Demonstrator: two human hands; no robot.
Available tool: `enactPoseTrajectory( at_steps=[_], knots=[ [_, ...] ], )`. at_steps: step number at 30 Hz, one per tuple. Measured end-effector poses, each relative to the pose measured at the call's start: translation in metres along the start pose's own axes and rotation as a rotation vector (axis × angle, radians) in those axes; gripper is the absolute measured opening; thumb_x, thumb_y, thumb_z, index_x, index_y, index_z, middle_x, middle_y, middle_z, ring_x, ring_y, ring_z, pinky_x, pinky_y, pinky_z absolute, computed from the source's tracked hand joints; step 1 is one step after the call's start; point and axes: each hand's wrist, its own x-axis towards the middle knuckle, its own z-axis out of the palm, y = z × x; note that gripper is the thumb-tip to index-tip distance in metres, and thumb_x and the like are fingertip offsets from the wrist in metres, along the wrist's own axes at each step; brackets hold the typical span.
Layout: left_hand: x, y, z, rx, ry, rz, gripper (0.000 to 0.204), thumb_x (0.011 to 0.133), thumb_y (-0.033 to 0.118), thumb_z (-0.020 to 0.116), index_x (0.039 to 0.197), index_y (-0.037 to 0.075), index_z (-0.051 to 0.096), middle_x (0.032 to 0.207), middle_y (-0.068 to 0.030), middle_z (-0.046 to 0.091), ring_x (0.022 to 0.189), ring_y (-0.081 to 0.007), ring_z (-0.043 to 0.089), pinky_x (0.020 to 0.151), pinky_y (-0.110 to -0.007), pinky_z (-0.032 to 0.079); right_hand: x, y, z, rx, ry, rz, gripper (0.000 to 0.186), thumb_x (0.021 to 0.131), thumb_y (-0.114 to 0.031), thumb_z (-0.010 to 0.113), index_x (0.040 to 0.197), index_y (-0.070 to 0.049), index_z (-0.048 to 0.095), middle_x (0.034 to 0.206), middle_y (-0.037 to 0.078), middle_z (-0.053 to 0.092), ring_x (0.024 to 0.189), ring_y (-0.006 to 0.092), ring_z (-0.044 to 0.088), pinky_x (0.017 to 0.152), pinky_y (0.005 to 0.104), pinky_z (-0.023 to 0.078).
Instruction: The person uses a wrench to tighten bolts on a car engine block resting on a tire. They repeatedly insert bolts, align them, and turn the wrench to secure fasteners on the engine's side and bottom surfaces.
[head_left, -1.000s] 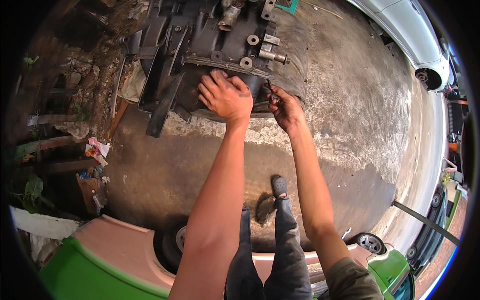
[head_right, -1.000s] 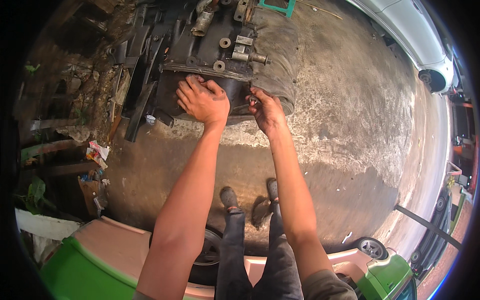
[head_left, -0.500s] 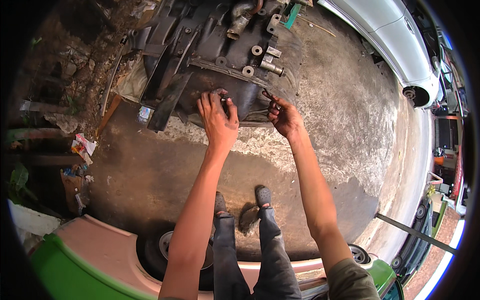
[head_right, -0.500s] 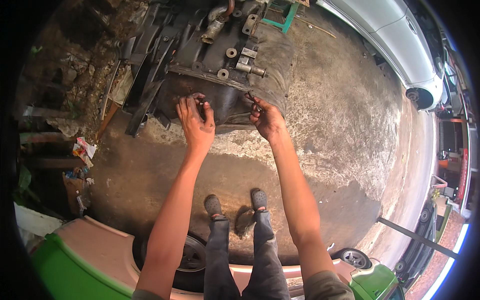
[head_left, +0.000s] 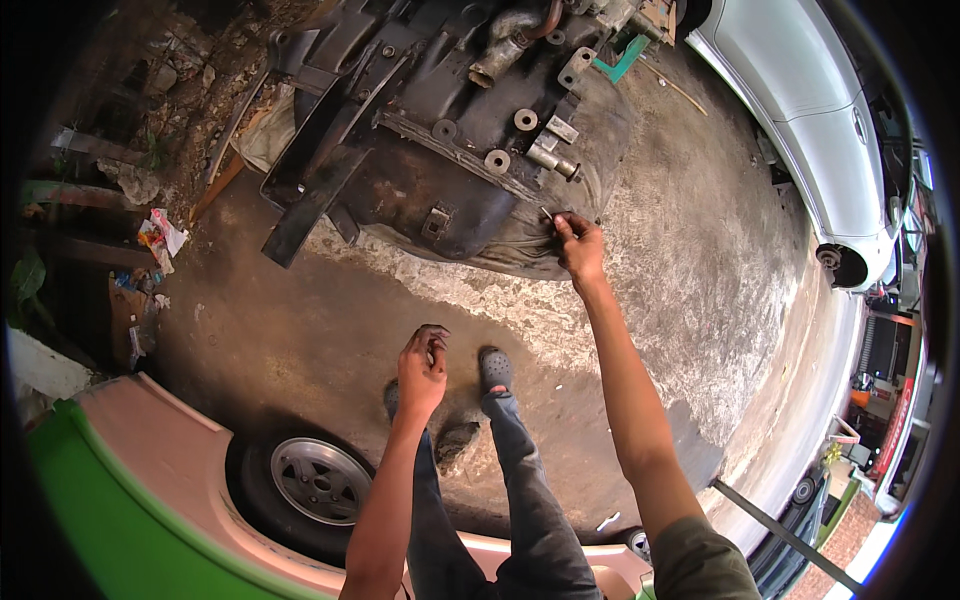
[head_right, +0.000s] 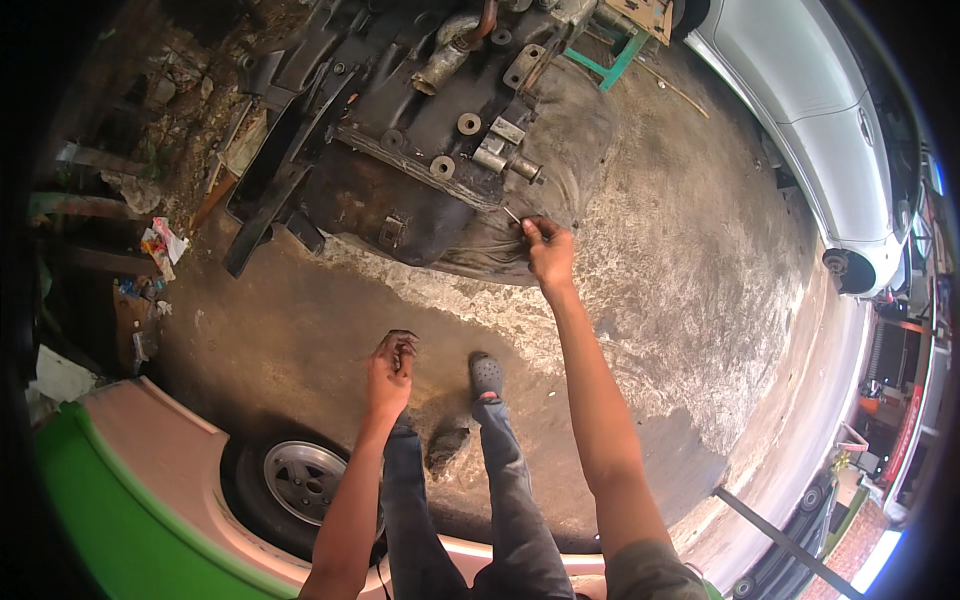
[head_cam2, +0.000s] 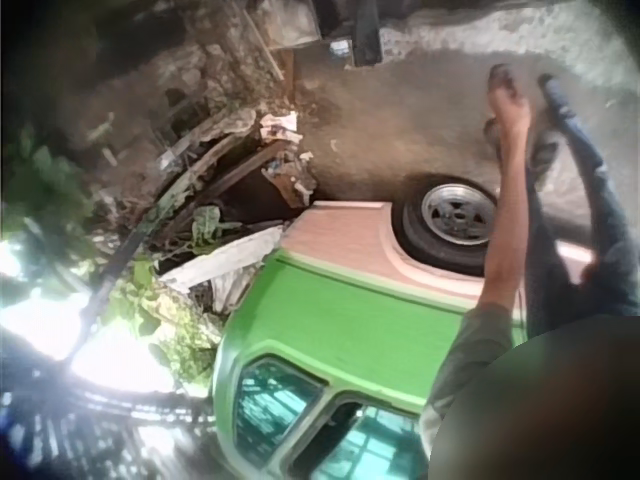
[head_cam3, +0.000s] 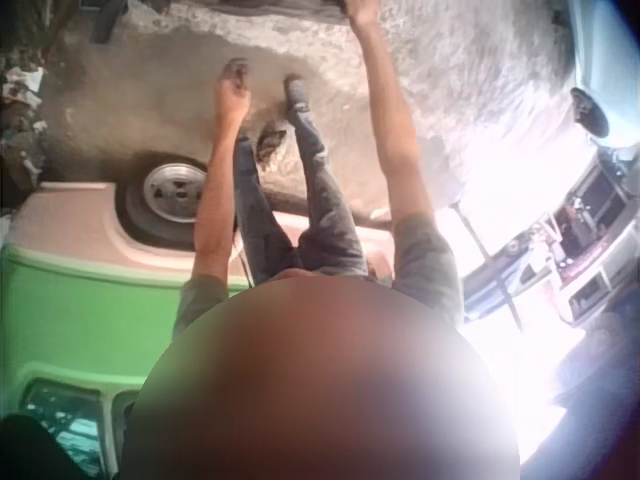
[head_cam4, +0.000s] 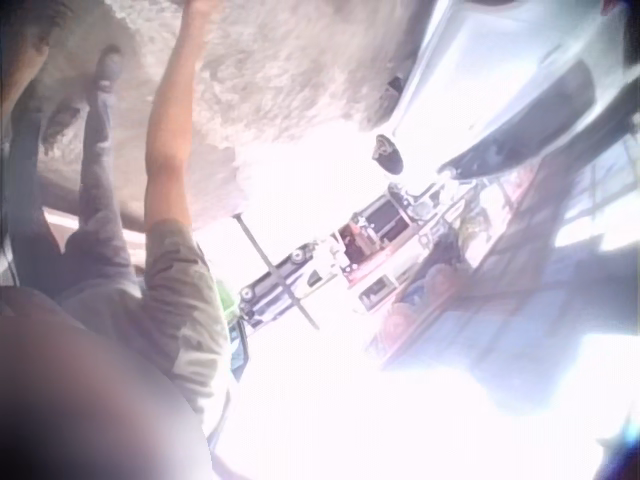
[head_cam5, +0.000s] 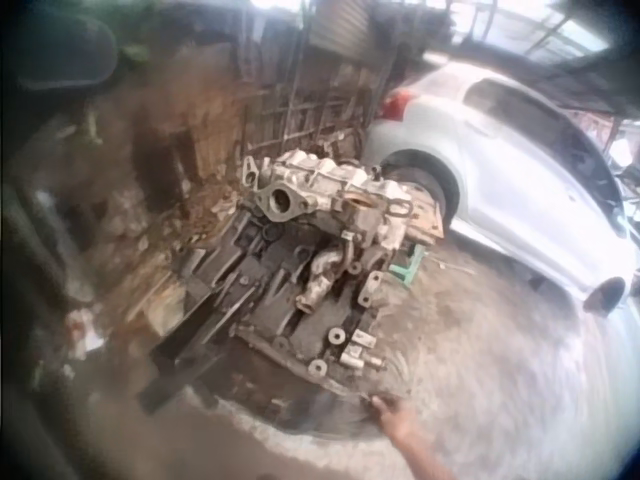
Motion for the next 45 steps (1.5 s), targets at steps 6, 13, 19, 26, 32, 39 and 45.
enactPoseTrajectory(
  at_steps=[6, 13, 19, 26, 32, 39, 45],
  knots=[
    [0.056, 0.056, 0.09, -0.516, 0.026, -0.017, 0.019, 0.099, 0.014, 0.047, 0.105, 0.0, 0.059, 0.082, -0.0135, 0.066, 0.071, -0.0214, 0.065, 0.066, -0.032, 0.05, -0.004, -0.012, -0.014, -0.059, -0.174, -0.065, 0.023, 0.095, -0.022, 0.062, 0.095, -0.001, 0.071, 0.077, 0.003, 0.063, 0.07, 0.0096, 0.047, 0.067, 0.027, 0.037],
    [0.136, 0.091, 0.131, -0.706, 0.073, -0.217, 0.024, 0.099, 0.017, 0.055, 0.113, -0.001, 0.06, 0.097, -0.0087, 0.069, 0.078, -0.0122, 0.064, 0.069, -0.027, 0.051, -0.033, -0.042, -0.027, 0.143, -0.279, 0.164, 0.024, 0.095, -0.019, 0.06, 0.109, 0.0, 0.066, 0.076, -0.001, 0.06, 0.053, 0.0016, 0.038, 0.043, 0.0204, 0.027],
    [0.139, 0.099, 0.14, -1.062, 0.163, -0.415, 0.017, 0.094, 0.013, 0.062, 0.103, 0.0, 0.066, 0.091, -0.0064, 0.071, 0.074, -0.0108, 0.064, 0.063, -0.026, 0.049, -0.028, -0.039, -0.028, 0.158, -0.388, 0.116, 0.022, 0.094, -0.018, 0.062, 0.108, -0.003, 0.066, 0.079, 0.001, 0.062, 0.06, 0.0036, 0.045, 0.046, 0.0201, 0.029],
    [0.15, 0.091, 0.156, -0.887, 0.273, -0.334, 0.019, 0.09, 0.015, 0.067, 0.097, -0.002, 0.069, 0.086, -0.0083, 0.072, 0.076, -0.0162, 0.065, 0.071, -0.03, 0.05, 0.004, -0.007, -0.023, -0.166, -0.199, -0.229, 0.022, 0.094, -0.017, 0.062, 0.108, -0.001, 0.067, 0.093, 0.011, 0.07, 0.085, 0.0203, 0.064, 0.071, 0.0312, 0.048],
    [0.149, 0.091, 0.161, -0.217, 0.295, -0.237, 0.029, 0.092, 0.035, 0.057, 0.092, 0.01, 0.072, 0.076, -0.0162, 0.069, 0.078, -0.0359, 0.066, 0.074, -0.042, 0.051, 0.006, 0.003, -0.014, -0.379, -0.072, -0.388, 0.023, 0.094, -0.017, 0.06, 0.106, 0.001, 0.067, 0.1, 0.021, 0.069, 0.094, 0.0311, 0.067, 0.084, 0.0371, 0.049],
    [0.147, 0.104, 0.168, -0.018, 0.392, -0.204, 0.03, 0.092, 0.031, 0.054, 0.086, 0.007, 0.071, 0.072, -0.0203, 0.067, 0.074, -0.0404, 0.065, 0.073, -0.05, 0.051, 0.016, 0.011, -0.015, -0.383, -0.132, -0.339, 0.024, 0.093, -0.016, 0.06, 0.11, 0.001, 0.064, 0.102, 0.021, 0.068, 0.095, 0.0328, 0.066, 0.085, 0.0373, 0.049],
    [0.151, 0.11, 0.174, -0.02, 0.328, -0.237, 0.029, 0.091, 0.027, 0.056, 0.1, 0.0, 0.061, 0.082, -0.0229, 0.067, 0.088, -0.0425, 0.06, 0.083, -0.05, 0.048, 0.025, 0.03, -0.025, -0.035, -0.369, -0.309, 0.037, 0.089, -0.011, 0.064, 0.123, 0.001, 0.055, 0.113, 0.012, 0.064, 0.103, 0.0205, 0.059, 0.087, 0.0328, 0.047]
  ],
)
